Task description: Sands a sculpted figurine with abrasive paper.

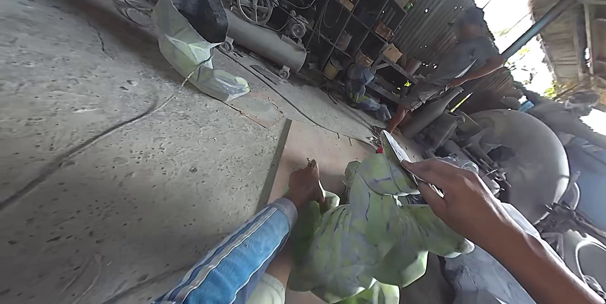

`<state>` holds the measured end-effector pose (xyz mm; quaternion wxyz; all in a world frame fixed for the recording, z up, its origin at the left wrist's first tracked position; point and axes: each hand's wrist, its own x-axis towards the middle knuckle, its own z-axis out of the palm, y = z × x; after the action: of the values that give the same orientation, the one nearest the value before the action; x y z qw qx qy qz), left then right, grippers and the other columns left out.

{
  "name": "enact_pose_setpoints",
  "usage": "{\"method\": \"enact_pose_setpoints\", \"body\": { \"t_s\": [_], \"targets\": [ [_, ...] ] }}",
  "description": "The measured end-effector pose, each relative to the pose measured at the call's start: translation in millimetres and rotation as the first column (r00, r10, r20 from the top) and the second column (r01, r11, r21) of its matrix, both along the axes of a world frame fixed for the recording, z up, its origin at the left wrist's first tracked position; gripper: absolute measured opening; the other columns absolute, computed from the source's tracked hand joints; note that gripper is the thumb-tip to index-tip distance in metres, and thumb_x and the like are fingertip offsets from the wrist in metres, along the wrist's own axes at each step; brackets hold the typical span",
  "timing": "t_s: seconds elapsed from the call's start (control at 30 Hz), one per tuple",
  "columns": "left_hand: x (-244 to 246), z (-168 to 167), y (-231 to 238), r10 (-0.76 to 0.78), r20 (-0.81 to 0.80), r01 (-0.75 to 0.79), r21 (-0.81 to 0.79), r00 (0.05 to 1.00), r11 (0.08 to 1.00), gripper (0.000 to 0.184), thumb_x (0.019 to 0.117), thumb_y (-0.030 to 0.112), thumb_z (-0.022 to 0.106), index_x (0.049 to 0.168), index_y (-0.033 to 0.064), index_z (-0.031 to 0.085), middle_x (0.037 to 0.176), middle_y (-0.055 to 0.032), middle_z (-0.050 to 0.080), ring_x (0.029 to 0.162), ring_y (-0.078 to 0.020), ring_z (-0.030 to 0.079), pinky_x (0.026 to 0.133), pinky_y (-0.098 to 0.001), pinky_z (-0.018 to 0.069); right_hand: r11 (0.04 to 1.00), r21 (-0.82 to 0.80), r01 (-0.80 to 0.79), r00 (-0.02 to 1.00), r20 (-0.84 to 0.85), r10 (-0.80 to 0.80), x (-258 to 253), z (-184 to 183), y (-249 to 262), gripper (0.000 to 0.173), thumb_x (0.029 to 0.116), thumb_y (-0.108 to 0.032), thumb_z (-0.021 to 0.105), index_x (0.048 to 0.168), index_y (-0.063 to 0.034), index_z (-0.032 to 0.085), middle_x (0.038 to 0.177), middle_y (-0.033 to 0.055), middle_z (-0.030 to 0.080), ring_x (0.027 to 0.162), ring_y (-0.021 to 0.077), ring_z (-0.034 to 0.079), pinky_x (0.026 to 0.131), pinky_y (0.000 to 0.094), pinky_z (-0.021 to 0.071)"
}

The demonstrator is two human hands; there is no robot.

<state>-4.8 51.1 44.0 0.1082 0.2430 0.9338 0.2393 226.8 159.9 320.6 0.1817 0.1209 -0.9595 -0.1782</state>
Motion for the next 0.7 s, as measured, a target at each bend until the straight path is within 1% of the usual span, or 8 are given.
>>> {"method": "enact_pose_setpoints", "body": {
  "t_s": [0.13,0.23,0.3,0.37,0.43,0.5,0.57,0.7],
  "targets": [
    [-1,1,-3,0.006,0.004,-0.006,0.005,1.000,1.000,0.123,0.0496,0.054,0.091,0.152,0.0100,0.041,0.126,-0.0113,0.068,0.095,-0.0326,0.071,0.073,-0.0547,0.0575,0.999,0.022,-0.036,0.999,0.023,0.036,14,0,19,0.041,0.0961,-0.022,0.051,0.131,-0.0243,0.071,0.118,-0.0055,0.071,0.105,0.0091,0.068,0.085,0.0344,0.0605],
    [-3,0,-4,0.001,0.009,-0.001,-0.002,1.000,1.000,0.127,0.0498,0.055,0.091,0.155,0.0096,0.037,0.136,-0.0106,0.063,0.097,-0.0321,0.071,0.074,-0.0548,0.0579,0.993,-0.089,-0.079,0.996,-0.041,0.076,18,1,29,0.035,0.0949,-0.024,0.052,0.121,-0.0236,0.075,0.117,-0.0077,0.071,0.105,0.0045,0.068,0.085,0.0305,0.0609],
    [-3,1,-4,0.006,0.003,-0.006,-0.009,1.000,1.000,0.126,0.0495,0.055,0.091,0.154,0.0105,0.037,0.132,-0.0102,0.066,0.096,-0.0315,0.071,0.073,-0.0545,0.0578,0.974,-0.214,-0.081,0.993,-0.104,0.060,14,4,24,0.031,0.0938,-0.021,0.055,0.117,-0.0199,0.076,0.116,-0.0086,0.072,0.106,0.0016,0.068,0.087,0.0264,0.0615],
    [-2,1,-3,0.004,-0.001,-0.004,-0.014,1.000,1.000,0.126,0.0502,0.055,0.091,0.155,0.0106,0.037,0.128,-0.0106,0.067,0.096,-0.0316,0.071,0.073,-0.0546,0.0575,0.957,-0.286,-0.050,0.991,-0.136,0.011,5,5,17,0.031,0.0940,-0.019,0.055,0.116,-0.0199,0.076,0.113,-0.0091,0.072,0.102,0.0003,0.068,0.086,0.0251,0.0605],
    [-1,2,-2,-0.004,-0.002,0.004,-0.016,1.000,1.000,0.124,0.0511,0.055,0.090,0.154,0.0110,0.038,0.125,-0.0114,0.068,0.097,-0.0324,0.071,0.075,-0.0554,0.0575,0.947,-0.319,-0.017,0.995,-0.103,-0.017,-5,5,11,0.030,0.0977,-0.019,0.055,0.120,-0.0205,0.075,0.113,-0.0086,0.072,0.102,0.0010,0.068,0.088,0.0268,0.0597],
    [2,5,-2,-0.011,0.013,0.011,-0.007,1.000,1.000,0.124,0.0515,0.054,0.091,0.155,0.0101,0.039,0.127,-0.0131,0.067,0.101,-0.0347,0.070,0.078,-0.0579,0.0568,0.938,-0.347,-0.006,0.998,-0.054,-0.013,-13,3,4,0.028,0.0994,-0.017,0.056,0.119,-0.0197,0.075,0.113,-0.0084,0.072,0.102,0.0005,0.068,0.089,0.0253,0.0598],
    [2,6,-1,-0.010,0.011,0.010,-0.016,1.000,1.000,0.123,0.0513,0.055,0.091,0.154,0.0103,0.040,0.125,-0.0127,0.068,0.100,-0.0339,0.070,0.078,-0.0570,0.0570,0.944,-0.330,-0.012,0.999,-0.033,0.001,-14,1,0,0.029,0.0972,-0.016,0.055,0.117,-0.0199,0.075,0.113,-0.0089,0.071,0.102,-0.0002,0.067,0.088,0.0237,0.0594],
    [2,5,-3,0.001,0.014,-0.001,-0.005,1.000,1.000,0.119,0.0508,0.054,0.091,0.150,0.0096,0.042,0.119,-0.0124,0.070,0.098,-0.0334,0.071,0.076,-0.0553,0.0572,0.976,-0.210,-0.053,0.998,-0.044,0.045,2,-3,4,0.034,0.0950,-0.017,0.053,0.120,-0.0231,0.075,0.114,-0.0106,0.071,0.099,-0.0009,0.067,0.081,0.0231,0.0594]
  ]
}}
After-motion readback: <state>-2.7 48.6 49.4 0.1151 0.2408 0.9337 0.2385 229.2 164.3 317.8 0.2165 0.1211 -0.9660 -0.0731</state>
